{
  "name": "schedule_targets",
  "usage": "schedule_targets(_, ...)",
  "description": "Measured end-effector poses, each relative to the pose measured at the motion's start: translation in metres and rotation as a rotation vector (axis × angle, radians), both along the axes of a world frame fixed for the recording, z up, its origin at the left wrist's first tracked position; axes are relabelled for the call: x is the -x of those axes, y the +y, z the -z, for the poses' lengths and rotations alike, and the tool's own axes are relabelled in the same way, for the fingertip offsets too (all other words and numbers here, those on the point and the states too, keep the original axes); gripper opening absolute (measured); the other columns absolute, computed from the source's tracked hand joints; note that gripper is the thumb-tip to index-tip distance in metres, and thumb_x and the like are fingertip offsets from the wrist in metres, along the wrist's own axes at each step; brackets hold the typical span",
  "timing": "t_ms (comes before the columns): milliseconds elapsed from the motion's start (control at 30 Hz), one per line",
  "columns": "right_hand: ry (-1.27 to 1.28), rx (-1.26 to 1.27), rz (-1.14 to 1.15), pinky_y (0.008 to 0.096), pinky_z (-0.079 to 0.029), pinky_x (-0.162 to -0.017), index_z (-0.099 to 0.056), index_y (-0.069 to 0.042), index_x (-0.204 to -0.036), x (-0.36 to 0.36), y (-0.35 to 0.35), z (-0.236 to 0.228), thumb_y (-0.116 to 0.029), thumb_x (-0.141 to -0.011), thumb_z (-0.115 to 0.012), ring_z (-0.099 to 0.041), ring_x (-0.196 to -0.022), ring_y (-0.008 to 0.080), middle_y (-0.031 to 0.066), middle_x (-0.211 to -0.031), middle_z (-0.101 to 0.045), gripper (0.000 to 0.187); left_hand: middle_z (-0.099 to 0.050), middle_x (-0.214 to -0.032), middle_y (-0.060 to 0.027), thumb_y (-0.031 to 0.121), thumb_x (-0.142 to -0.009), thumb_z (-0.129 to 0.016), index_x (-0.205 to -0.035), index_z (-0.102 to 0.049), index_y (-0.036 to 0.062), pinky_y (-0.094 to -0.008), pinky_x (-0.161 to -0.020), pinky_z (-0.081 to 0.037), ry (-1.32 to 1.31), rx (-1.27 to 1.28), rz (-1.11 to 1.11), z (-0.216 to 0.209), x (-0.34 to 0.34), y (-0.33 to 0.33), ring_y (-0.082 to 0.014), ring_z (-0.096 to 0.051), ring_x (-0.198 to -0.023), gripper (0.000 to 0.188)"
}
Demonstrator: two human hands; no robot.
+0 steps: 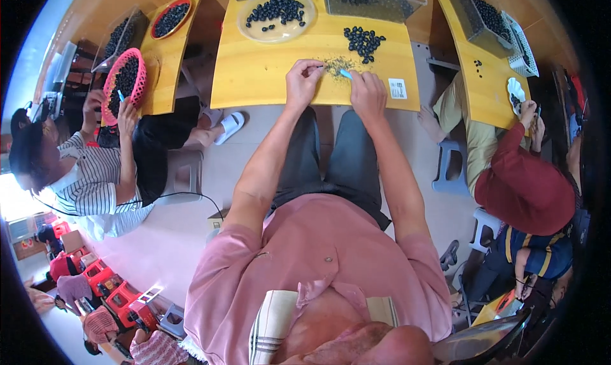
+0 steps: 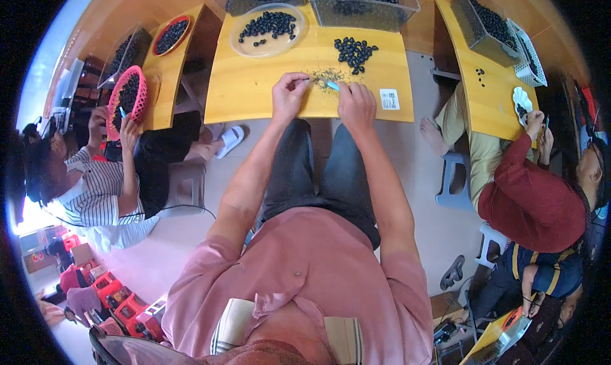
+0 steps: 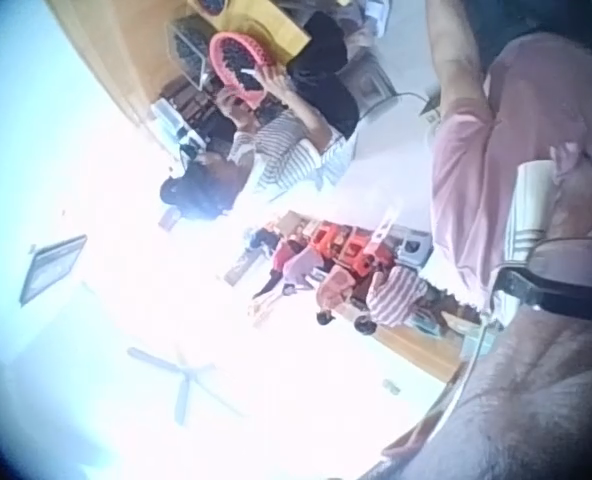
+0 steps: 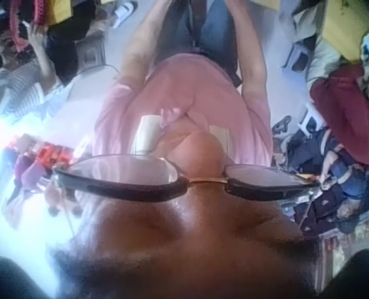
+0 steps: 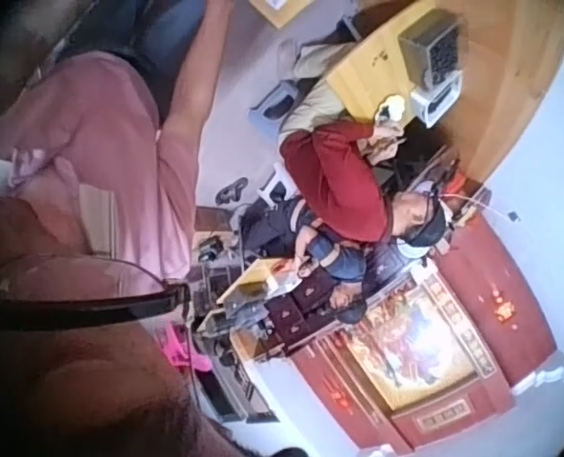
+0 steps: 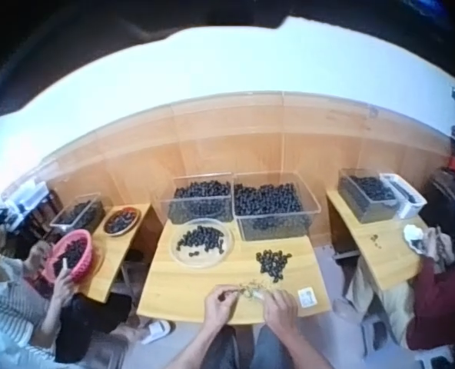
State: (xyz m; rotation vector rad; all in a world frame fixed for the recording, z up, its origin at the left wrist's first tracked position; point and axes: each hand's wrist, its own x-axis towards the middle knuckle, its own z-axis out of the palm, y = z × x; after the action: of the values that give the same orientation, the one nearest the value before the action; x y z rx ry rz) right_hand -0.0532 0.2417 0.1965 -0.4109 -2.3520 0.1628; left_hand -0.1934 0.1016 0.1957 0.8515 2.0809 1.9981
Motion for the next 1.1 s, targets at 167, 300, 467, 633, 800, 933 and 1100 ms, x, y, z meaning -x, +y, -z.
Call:
schedule_targets(167,0.037,-0.037,-0.003,0.0401,-0.049,-0.07,-0.073,-0.011,-0.101,0.002,0.003,0.004,-0.011,-0.086,-0.066,-0.06,-0.08,0.0252,0.0047,-0.08,-0.056,0.016,-0.073,-0.103,-0.0092,0.002,-0.091,-0.072,-0.103,-0.076,0.0037,-0.0306,-0.081,-0.054,0.111,-0.076,-0.151,-0.027,0.044,0.013,-0.0162,-0.068,-0.087,0.013)
schedule_targets(300,0.057,-0.041,-0.009,0.0401,-0.05,-0.071,-0.072,-0.012,-0.099,0.001,0.002,0.004,-0.013,-0.085,-0.067,-0.06,-0.081,0.0247,0.005,-0.081,-0.057,0.015,-0.072,-0.108,-0.0144,0.005,-0.087,-0.074,-0.107,-0.074,0.0048,-0.0371,-0.084,-0.057,0.613,0.087,-0.211,-0.062,0.097,0.039,-0.0265,-0.07,-0.093,0.02)
schedule_targets(467,0.066,-0.044,0.0,0.0394,-0.051,-0.072,-0.072,-0.011,-0.098,0.002,0.001,0.002,-0.013,-0.084,-0.066,-0.061,-0.081,0.0246,0.0047,-0.08,-0.056,0.014,-0.073,-0.099,-0.017,0.016,-0.081,-0.08,-0.098,-0.076,0.0029,-0.04,-0.083,-0.057,0.614,0.465,0.227,-0.042,0.086,0.086,-0.0324,-0.071,-0.089,0.022)
schedule_targets(633,0.067,-0.037,0.004,0.0396,-0.051,-0.072,-0.072,-0.011,-0.097,0.003,0.001,0.003,-0.014,-0.085,-0.066,-0.061,-0.08,0.0246,0.0051,-0.079,-0.057,0.014,-0.071,-0.098,-0.0219,0.024,-0.075,-0.086,-0.096,-0.077,0.0032,-0.0454,-0.084,-0.057,0.452,0.571,0.229,-0.019,0.058,0.107,-0.0372,-0.071,-0.091,0.03)
schedule_targets(800,0.069,-0.027,0.001,0.0395,-0.051,-0.071,-0.073,-0.011,-0.098,0.002,-0.001,-0.001,-0.013,-0.085,-0.066,-0.061,-0.08,0.0246,0.0047,-0.079,-0.057,0.015,-0.073,-0.087,-0.0195,0.023,-0.076,-0.086,-0.097,-0.077,0.003,-0.0427,-0.079,-0.058,0.342,0.48,0.117,-0.008,0.049,0.108,-0.0329,-0.073,-0.081,0.03)
schedule_targets(933,0.086,-0.018,0.003,0.0394,-0.051,-0.071,-0.074,-0.011,-0.097,0.0,-0.001,0.0,-0.013,-0.085,-0.067,-0.061,-0.079,0.0247,0.0045,-0.079,-0.058,0.015,-0.074,-0.081,-0.0136,0.019,-0.079,-0.085,-0.097,-0.077,0.0014,-0.0353,-0.074,-0.058,0.185,0.473,0.074,-0.021,0.057,0.087,-0.0226,-0.072,-0.074,0.027)
schedule_targets(1100,0.094,-0.01,0.0,0.0389,-0.052,-0.072,-0.074,-0.011,-0.096,0.0,0.0,0.0,-0.013,-0.084,-0.068,-0.062,-0.08,0.0244,0.004,-0.081,-0.061,0.014,-0.073,-0.087,-0.0031,0.011,-0.087,-0.081,-0.104,-0.074,-0.0035,-0.0255,-0.074,-0.054,-0.026,0.277,0.035,-0.019,0.056,0.042,-0.0082,-0.065,-0.078,0.023)
